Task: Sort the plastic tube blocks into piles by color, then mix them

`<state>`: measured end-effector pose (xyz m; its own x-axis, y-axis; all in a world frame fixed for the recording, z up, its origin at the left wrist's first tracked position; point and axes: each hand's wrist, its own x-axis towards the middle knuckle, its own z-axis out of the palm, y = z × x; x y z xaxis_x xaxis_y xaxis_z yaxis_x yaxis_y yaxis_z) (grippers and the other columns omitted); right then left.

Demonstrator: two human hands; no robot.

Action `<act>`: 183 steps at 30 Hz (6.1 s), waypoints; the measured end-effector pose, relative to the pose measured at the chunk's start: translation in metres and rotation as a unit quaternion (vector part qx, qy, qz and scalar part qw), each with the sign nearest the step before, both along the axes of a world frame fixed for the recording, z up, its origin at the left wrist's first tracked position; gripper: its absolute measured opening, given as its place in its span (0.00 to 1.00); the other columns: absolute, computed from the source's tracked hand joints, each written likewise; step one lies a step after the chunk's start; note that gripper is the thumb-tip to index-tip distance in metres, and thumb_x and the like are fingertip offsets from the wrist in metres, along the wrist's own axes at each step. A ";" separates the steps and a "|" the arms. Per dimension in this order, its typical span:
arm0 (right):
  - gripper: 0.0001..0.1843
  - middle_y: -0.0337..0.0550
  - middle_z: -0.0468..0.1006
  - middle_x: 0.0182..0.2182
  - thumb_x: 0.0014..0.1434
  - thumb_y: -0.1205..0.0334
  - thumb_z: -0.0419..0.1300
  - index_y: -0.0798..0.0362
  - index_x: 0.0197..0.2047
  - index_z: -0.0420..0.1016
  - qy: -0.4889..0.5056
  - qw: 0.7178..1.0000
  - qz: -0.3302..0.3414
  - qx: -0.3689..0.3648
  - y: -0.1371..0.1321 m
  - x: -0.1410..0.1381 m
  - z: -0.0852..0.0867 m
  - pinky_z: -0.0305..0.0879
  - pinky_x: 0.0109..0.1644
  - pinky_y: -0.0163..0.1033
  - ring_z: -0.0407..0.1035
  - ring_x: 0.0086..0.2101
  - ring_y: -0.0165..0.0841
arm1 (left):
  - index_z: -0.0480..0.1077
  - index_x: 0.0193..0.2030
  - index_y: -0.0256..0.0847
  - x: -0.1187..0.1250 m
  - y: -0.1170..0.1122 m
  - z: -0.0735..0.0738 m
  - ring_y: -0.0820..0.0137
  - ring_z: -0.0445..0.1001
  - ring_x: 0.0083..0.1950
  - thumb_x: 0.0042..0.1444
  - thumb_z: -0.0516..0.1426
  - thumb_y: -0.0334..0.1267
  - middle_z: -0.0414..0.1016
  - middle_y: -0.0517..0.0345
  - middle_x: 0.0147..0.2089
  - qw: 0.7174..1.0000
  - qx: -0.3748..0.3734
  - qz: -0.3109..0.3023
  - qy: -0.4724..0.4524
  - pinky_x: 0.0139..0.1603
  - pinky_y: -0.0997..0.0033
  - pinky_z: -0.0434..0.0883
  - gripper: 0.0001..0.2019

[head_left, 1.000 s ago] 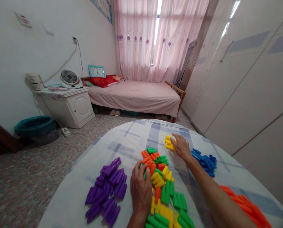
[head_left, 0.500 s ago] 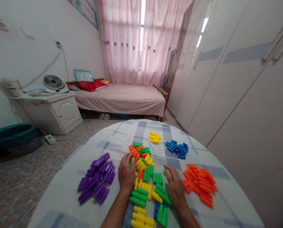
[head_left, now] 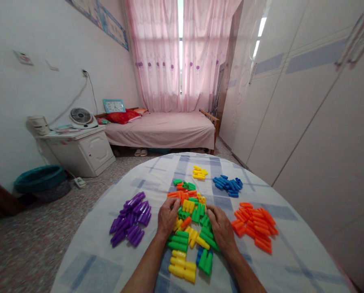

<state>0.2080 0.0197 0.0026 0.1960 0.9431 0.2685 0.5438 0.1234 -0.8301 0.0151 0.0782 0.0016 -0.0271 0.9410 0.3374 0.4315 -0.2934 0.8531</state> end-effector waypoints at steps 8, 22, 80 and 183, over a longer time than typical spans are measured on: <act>0.19 0.43 0.76 0.43 0.62 0.51 0.46 0.50 0.43 0.73 -0.011 1.000 -0.001 -0.001 0.001 0.000 -0.002 0.59 0.52 0.42 0.68 0.46 0.36 | 0.71 0.47 0.39 -0.001 0.007 -0.009 0.62 0.67 0.58 0.57 0.51 0.44 0.71 0.48 0.53 0.997 0.060 0.044 -0.011 0.62 0.56 0.61 0.16; 0.21 0.44 0.77 0.42 0.61 0.49 0.44 0.50 0.43 0.74 -0.008 1.000 -0.005 -0.004 0.000 0.000 0.000 0.61 0.51 0.43 0.68 0.45 0.38 | 0.72 0.44 0.41 0.005 -0.001 0.025 0.66 0.72 0.49 0.60 0.47 0.41 0.75 0.52 0.45 0.994 0.009 0.009 0.107 0.54 0.64 0.67 0.15; 0.32 0.51 0.70 0.56 0.60 0.45 0.43 0.58 0.57 0.67 0.038 0.999 -0.029 -0.026 0.002 0.000 -0.002 0.57 0.60 0.47 0.64 0.55 0.41 | 0.63 0.62 0.45 -0.032 -0.104 -0.016 0.54 0.47 0.71 0.60 0.50 0.47 0.53 0.48 0.69 0.988 -0.006 0.063 0.141 0.68 0.44 0.51 0.24; 0.26 0.57 0.71 0.51 0.64 0.51 0.42 0.55 0.56 0.69 -0.261 0.946 -0.152 -0.120 0.232 -0.034 0.022 0.55 0.54 0.53 0.62 0.53 0.47 | 0.72 0.49 0.42 -0.011 -0.029 -0.015 0.62 0.62 0.64 0.64 0.43 0.45 0.63 0.49 0.63 0.991 -0.092 0.050 -0.083 0.65 0.54 0.60 0.20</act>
<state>0.1741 0.2520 0.0247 0.3674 0.9108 0.1881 0.8675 -0.2627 -0.4223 0.0045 0.0493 -0.0135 -0.1637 0.9760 0.1436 0.3006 -0.0893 0.9496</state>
